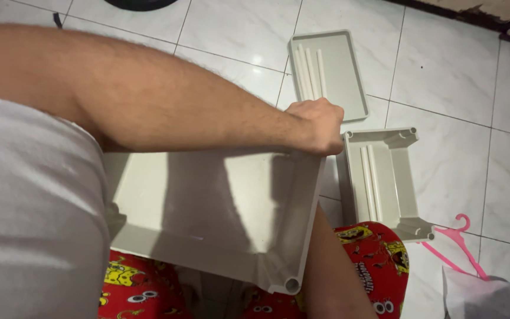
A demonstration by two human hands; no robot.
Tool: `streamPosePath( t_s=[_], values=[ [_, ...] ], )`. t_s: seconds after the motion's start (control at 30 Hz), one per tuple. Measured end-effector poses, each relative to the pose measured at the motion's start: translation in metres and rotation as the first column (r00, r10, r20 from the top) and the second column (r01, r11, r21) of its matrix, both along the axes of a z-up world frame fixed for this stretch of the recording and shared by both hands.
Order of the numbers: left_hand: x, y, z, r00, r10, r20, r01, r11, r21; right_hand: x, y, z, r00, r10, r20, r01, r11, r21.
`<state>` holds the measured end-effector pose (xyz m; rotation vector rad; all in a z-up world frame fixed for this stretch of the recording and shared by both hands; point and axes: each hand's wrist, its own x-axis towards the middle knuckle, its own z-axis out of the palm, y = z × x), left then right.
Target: The person assembles a small plastic storage unit by inserting white plastic rods into the corners of rectangular trays and attaching black caster wheels to the bottom. The person works on the floor, connecting multiple trays to form a stacked structure.
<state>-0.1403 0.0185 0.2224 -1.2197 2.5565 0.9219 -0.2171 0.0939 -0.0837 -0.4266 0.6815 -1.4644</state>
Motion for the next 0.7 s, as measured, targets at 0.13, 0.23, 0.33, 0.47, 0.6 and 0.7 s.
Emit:
streamPosePath(
  t_s=[0.13, 0.23, 0.33, 0.47, 0.6, 0.7],
  values=[
    [0.002, 0.004, 0.005, 1.0, 0.028, 0.013, -0.028, 0.999, 0.047, 0.004, -0.001, 0.006, 1.0, -0.018, 0.024, 0.018, 1.0, -0.006],
    [0.002, 0.005, 0.007, 0.999, -0.03, 0.041, 0.028, 0.998, 0.053, 0.007, 0.002, 0.012, 0.999, -0.03, 0.04, 0.03, 1.0, -0.007],
    [0.004, 0.006, 0.005, 0.998, -0.043, 0.04, 0.042, 0.999, 0.026, 0.015, 0.005, 0.016, 0.997, -0.045, 0.057, 0.045, 0.999, -0.009],
    [0.005, 0.006, 0.002, 0.997, -0.063, 0.035, 0.062, 0.998, 0.023, 0.021, 0.001, 0.023, 0.995, -0.063, 0.077, 0.065, 0.998, -0.022],
    [0.008, 0.0, -0.001, 0.999, 0.019, -0.042, -0.021, 0.999, -0.035, 0.029, -0.009, 0.03, 0.992, -0.082, 0.098, 0.086, 0.996, -0.035],
    [0.016, -0.011, 0.005, 0.997, 0.046, -0.058, -0.045, 0.999, 0.016, 0.038, -0.026, 0.038, 0.987, -0.097, 0.129, 0.106, 0.992, -0.063]
  ],
)
